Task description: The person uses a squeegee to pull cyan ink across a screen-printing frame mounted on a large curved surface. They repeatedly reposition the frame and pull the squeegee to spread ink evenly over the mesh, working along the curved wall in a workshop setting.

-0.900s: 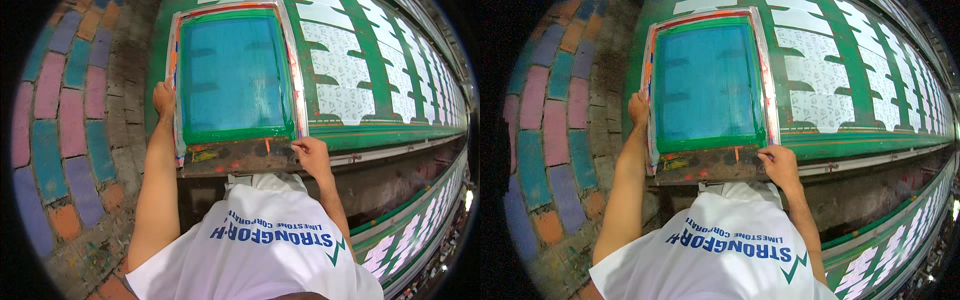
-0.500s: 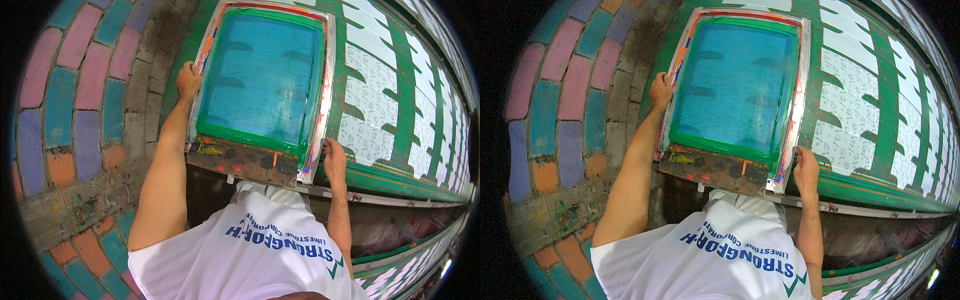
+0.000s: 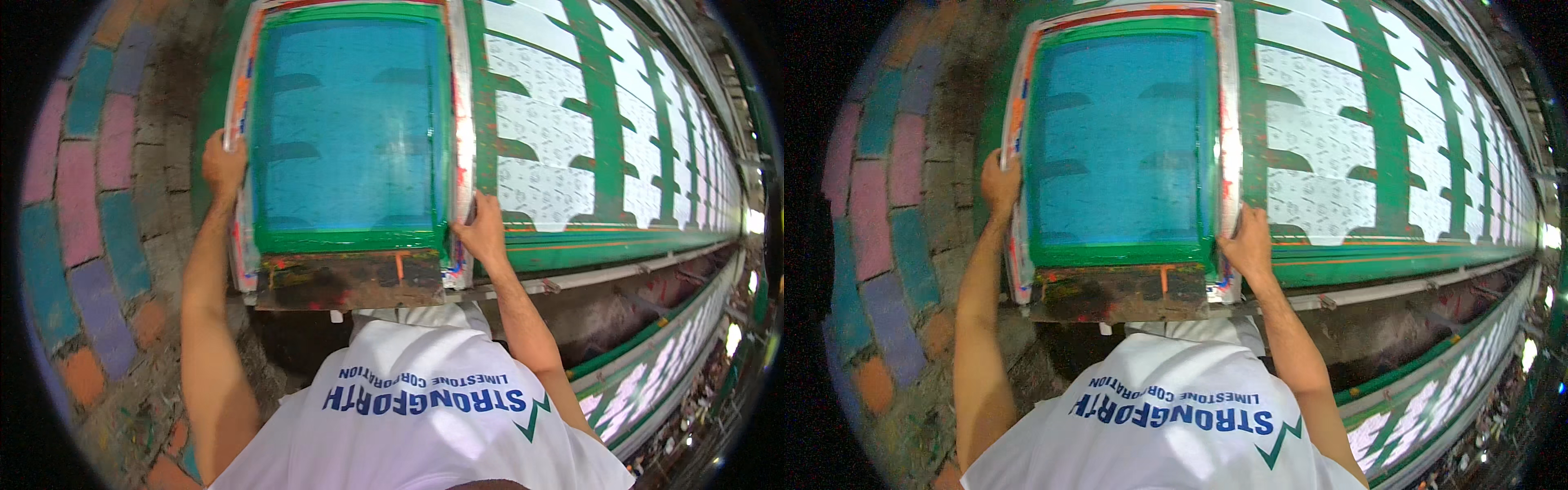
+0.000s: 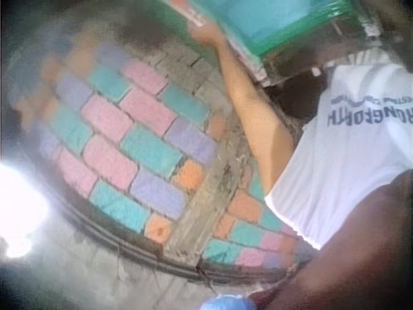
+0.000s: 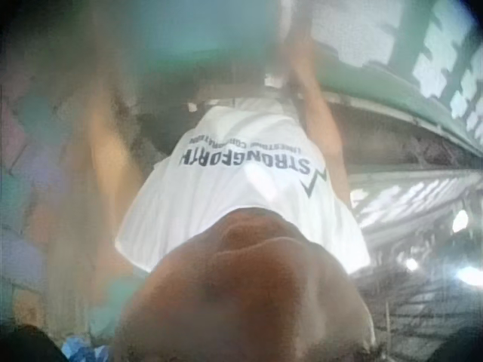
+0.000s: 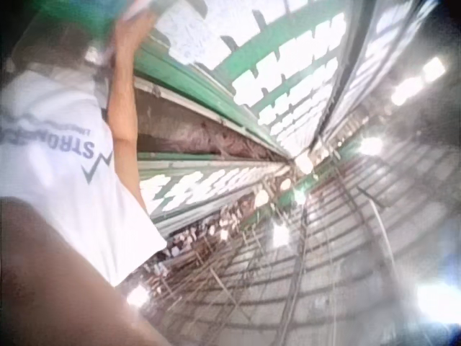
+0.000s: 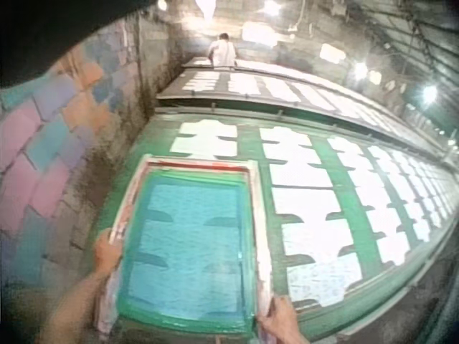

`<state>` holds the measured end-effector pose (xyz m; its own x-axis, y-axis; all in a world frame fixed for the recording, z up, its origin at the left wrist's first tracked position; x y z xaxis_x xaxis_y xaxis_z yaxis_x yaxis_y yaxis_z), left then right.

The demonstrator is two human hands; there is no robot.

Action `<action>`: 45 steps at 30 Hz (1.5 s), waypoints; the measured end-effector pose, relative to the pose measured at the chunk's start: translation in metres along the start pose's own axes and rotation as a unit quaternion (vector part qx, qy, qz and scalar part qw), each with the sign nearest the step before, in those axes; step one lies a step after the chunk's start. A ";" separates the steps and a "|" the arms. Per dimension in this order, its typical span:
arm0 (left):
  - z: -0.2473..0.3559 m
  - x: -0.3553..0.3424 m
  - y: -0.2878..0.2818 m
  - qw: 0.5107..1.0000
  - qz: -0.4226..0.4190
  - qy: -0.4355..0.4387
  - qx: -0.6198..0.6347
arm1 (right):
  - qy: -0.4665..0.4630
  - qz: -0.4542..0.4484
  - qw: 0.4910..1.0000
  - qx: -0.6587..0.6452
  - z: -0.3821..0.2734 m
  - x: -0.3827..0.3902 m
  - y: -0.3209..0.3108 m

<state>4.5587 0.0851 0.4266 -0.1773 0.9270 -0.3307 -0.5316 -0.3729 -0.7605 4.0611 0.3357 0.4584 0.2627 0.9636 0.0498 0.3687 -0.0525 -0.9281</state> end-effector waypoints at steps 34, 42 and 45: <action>0.356 0.092 0.156 0.994 -0.031 0.057 -0.090 | 0.016 0.013 0.999 -0.025 0.348 -0.073 -0.211; 0.412 0.137 0.179 0.998 -0.007 0.035 -0.058 | -0.018 0.037 0.998 -0.048 0.417 -0.055 -0.217; 0.418 0.141 0.180 0.997 0.005 0.042 -0.063 | -0.025 0.028 0.999 -0.037 0.428 -0.060 -0.217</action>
<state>4.0919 0.1663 0.4767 -0.1096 0.9186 -0.3797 -0.4212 -0.3889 -0.8193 3.5838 0.4018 0.4994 0.2413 0.9702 -0.0217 0.4191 -0.1243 -0.8994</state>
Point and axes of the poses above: each hand's wrist, its own x-axis away from the middle knuckle, its own y-axis out of the palm, z = x × y, the point moved 2 cm from there along -x, towards the middle knuckle, and after that the axes turned 11 degrees about x, right-handed, at the moved point
